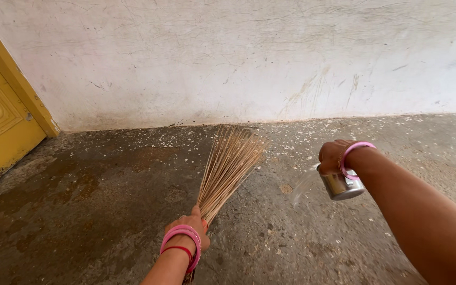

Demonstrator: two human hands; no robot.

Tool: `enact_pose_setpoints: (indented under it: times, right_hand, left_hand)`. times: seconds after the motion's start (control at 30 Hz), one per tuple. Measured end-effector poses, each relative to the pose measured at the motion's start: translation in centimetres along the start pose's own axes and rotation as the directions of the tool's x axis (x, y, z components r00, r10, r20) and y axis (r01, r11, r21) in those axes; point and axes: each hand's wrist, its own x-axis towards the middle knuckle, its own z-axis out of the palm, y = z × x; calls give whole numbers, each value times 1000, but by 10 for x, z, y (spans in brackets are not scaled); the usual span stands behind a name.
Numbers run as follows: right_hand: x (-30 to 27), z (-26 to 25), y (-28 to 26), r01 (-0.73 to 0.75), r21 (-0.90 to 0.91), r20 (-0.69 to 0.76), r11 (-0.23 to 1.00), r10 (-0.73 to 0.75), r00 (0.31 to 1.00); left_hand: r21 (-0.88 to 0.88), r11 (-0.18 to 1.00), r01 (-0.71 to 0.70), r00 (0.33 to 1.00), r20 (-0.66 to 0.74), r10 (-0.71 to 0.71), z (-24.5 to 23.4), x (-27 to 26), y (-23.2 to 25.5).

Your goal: The person wets the floor using a metal cup and water from a bucket, then sweeps the wet area with a grass broom.

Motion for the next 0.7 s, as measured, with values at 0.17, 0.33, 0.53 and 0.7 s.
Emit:
enact_pose_setpoints:
  times: [0.17, 0.33, 0.53, 0.7]
  right_hand:
    - [2, -2, 7, 18, 88, -150, 996, -5, 989]
    - [-26, 13, 42, -68, 260, -352, 963, 161, 922]
    - [-90, 21, 87, -318, 339, -488, 885, 455, 745]
    - [-130, 42, 132, -526, 299, -444, 796, 604, 662]
  left_hand:
    - [2, 1000, 1, 999, 40, -1, 2, 0, 1]
    - [-21, 998, -67, 998, -20, 67, 9, -12, 11]
    - [18, 987, -157, 987, -21, 157, 13, -27, 37]
    - [7, 973, -233, 972, 27, 232, 18, -47, 68]
